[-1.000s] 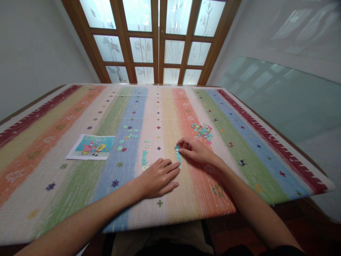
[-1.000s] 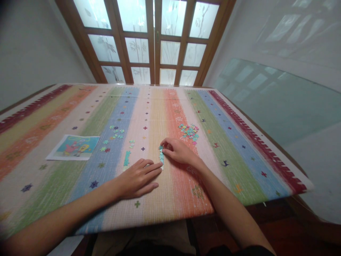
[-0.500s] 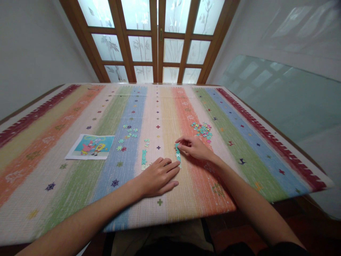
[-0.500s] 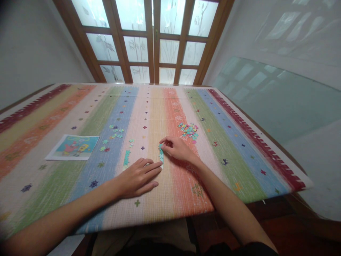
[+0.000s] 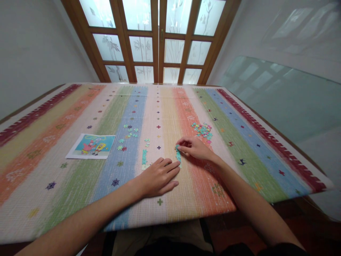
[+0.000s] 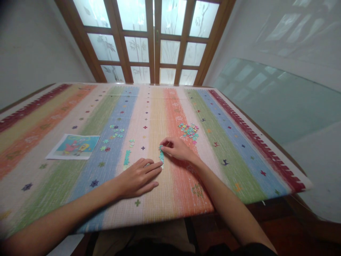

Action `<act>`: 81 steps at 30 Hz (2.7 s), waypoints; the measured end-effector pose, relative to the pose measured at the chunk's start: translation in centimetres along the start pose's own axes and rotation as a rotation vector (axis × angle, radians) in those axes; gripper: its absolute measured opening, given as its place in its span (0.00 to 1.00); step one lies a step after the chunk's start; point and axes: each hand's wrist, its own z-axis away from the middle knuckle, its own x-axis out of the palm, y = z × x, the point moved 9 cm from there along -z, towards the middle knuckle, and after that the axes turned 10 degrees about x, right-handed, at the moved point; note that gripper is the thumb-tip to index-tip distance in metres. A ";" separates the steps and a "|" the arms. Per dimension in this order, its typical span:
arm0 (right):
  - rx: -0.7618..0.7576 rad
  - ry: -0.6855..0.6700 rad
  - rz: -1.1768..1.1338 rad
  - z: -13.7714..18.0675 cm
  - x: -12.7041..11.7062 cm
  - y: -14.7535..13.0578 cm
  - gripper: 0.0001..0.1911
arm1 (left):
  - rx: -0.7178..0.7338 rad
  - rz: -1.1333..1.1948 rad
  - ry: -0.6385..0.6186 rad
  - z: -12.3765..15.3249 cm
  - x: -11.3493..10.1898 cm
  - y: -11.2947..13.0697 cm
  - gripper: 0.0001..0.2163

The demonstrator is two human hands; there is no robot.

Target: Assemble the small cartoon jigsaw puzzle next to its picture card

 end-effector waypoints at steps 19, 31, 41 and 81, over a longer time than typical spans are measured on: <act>0.003 0.021 -0.151 -0.3 0.0 0.2 0.15 | -0.013 0.013 -0.004 -0.1 0.0 0.0 0.13; -0.020 0.021 -0.093 -0.3 0.1 0.1 0.13 | -0.031 0.051 0.012 -0.2 0.2 -0.2 0.13; -0.016 0.025 -0.111 -0.4 0.1 0.2 0.14 | -0.028 0.051 -0.002 -0.4 0.0 -0.2 0.13; -0.119 0.212 -0.084 0.2 -0.8 -1.1 0.10 | -0.621 0.624 0.290 1.0 -2.1 -9.0 0.10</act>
